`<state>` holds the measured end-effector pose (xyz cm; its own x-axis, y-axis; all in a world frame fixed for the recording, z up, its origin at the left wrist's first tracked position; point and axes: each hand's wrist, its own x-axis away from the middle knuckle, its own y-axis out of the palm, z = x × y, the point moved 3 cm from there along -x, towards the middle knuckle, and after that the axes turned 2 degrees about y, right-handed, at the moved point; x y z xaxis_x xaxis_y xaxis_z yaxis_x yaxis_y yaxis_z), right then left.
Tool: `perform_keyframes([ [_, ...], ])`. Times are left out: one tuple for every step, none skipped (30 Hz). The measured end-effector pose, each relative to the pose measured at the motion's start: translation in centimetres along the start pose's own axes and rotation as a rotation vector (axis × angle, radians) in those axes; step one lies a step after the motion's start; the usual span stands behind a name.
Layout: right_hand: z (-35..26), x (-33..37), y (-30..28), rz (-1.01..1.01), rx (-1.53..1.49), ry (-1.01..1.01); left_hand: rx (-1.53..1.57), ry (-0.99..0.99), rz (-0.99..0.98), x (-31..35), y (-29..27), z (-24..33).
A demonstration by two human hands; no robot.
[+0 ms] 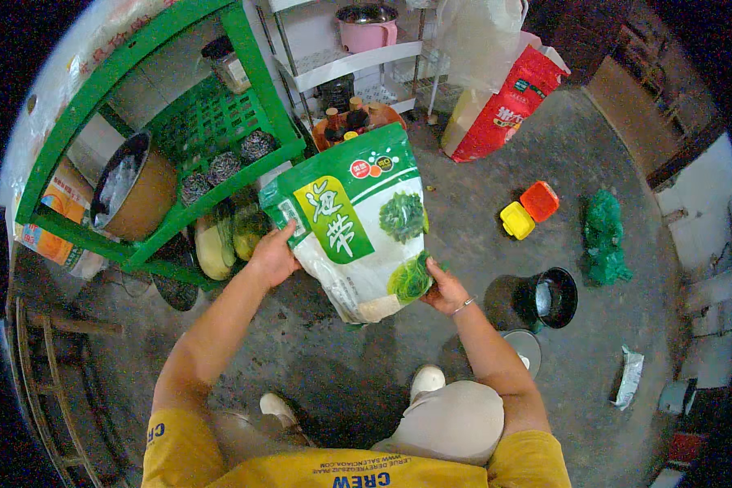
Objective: The person picks up several food items including squash, peppers, and packages of dried goods from the floor and organizes them onto a green plastic shelving unit alongside kitchen supplies like steel wool and a steamer tray.
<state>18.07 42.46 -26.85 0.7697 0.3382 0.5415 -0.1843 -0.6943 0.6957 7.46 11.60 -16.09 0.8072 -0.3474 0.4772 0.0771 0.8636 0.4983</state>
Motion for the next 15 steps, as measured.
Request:
perform_keyframes([
  [-0.2, 0.1, 0.1, 0.004, -0.020, -0.004, -0.012, -0.006, -0.004, -0.2, -0.2, 0.0],
  [-0.5, 0.3, 0.1, 0.032, 0.023, -0.020, -0.046, -0.002, 0.012, -0.6, -0.7, -0.4],
  [-0.9, 0.7, 0.0, 0.061, 0.066, -0.036, -0.055, -0.017, 0.005, -0.7, -1.0, -0.8],
  [-1.5, 1.2, 0.0, 0.097, 0.102, -0.053, -0.066, -0.041, -0.006, -1.1, -1.0, -1.1],
  [-2.3, 1.7, -0.1, 0.163, 0.173, -0.070, -0.075, -0.066, -0.009, -1.1, -1.2, -1.4],
  [-3.6, 2.2, -0.3, 0.230, 0.243, -0.087, -0.070, -0.075, -0.005, -1.2, -1.4, -1.4],
  [-4.7, 2.7, 0.1, 0.293, 0.314, -0.101, -0.066, -0.082, 0.003, -1.0, -1.6, -1.4],
  [-6.1, 4.0, 2.6, 0.324, 0.344, -0.151, -0.057, -0.083, 0.017, -0.7, -2.3, -1.7],
  [-7.3, 5.1, 4.7, 0.305, 0.413, -0.250, -0.068, -0.098, 0.012, -0.3, -2.8, -1.8],
  [-8.1, 6.2, 5.5, 0.347, 0.553, -0.284, -0.077, -0.119, -0.008, -0.5, -3.1, -2.1],
  [-8.8, 6.9, 6.1, 0.386, 0.692, -0.324, -0.091, -0.135, -0.032, -0.6, -3.2, -2.3],
  [-9.1, 7.3, 6.0, 0.486, 0.874, -0.272, -0.080, -0.191, 0.037, -1.2, -3.9, -3.5],
  [-9.3, 8.2, 5.6, 0.586, 1.060, -0.213, -0.119, -0.238, 0.116, -1.3, -4.2, -5.5],
  [-9.7, 8.6, 6.3, 0.684, 1.247, -0.155, -0.135, -0.282, 0.113, -1.4, -3.7, -6.8],
  [-10.1, 9.6, 7.8, 0.657, 1.256, -0.290, -0.150, -0.325, 0.112, -1.5, -3.4, -7.8],
])
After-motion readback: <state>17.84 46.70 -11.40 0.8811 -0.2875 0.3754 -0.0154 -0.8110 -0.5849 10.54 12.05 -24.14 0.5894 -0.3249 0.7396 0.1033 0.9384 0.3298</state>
